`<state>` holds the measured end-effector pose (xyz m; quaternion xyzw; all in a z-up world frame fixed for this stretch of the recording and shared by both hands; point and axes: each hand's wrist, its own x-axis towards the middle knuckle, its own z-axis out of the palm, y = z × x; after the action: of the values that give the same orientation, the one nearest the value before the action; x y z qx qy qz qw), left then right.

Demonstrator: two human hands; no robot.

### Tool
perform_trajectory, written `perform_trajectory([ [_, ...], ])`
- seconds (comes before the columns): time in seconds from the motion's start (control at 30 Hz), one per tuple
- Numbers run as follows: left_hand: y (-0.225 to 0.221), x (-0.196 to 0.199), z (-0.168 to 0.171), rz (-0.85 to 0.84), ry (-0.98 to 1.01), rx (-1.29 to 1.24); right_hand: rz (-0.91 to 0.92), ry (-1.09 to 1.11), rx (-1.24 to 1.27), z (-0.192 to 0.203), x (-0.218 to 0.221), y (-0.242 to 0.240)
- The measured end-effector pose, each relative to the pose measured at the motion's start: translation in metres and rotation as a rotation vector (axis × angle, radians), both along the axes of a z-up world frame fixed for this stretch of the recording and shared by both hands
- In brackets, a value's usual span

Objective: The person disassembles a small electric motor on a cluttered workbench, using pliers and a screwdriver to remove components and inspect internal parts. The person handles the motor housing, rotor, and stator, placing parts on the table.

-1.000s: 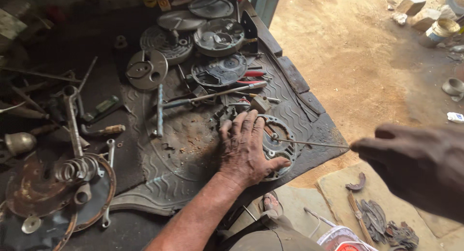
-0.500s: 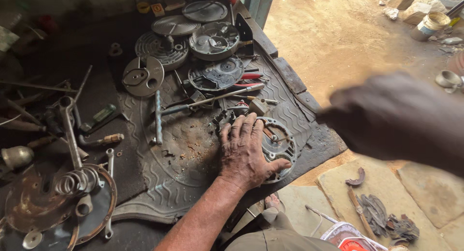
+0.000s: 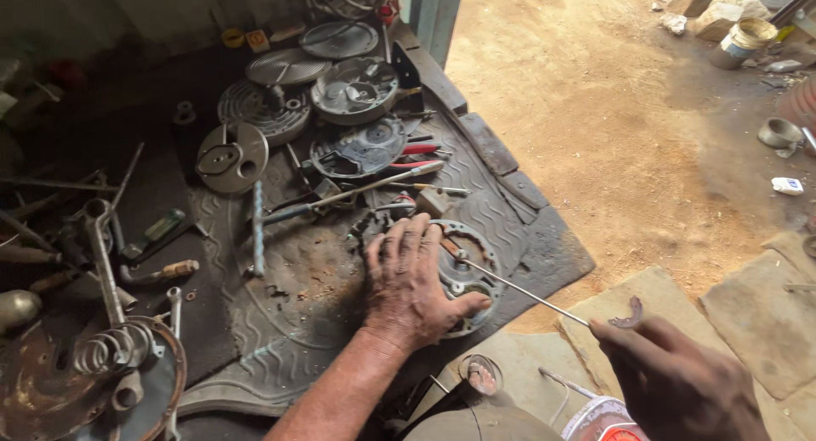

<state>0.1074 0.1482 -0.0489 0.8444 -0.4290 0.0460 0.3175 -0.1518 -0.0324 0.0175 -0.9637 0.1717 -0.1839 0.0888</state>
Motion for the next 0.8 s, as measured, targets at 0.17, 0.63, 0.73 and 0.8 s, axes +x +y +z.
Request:
perform_trajectory([
  [0.17, -0.002, 0.000, -0.002, 0.023, -0.024, 0.031, 0.043, 0.054, 0.114, -0.013, 0.004, -0.025],
  [0.63, -0.003, 0.001, -0.012, 0.069, -0.030, 0.070, 0.052, -0.086, 0.108, -0.042, 0.001, -0.023],
  [0.73, -0.003, 0.000, -0.012, 0.053, -0.003, 0.090, 0.022, -0.064, 0.110, -0.049, -0.005, -0.013],
  [0.8, -0.004, 0.000, -0.012, 0.057, -0.001, 0.089, -0.004, -0.077, 0.123, -0.055, -0.006, -0.005],
])
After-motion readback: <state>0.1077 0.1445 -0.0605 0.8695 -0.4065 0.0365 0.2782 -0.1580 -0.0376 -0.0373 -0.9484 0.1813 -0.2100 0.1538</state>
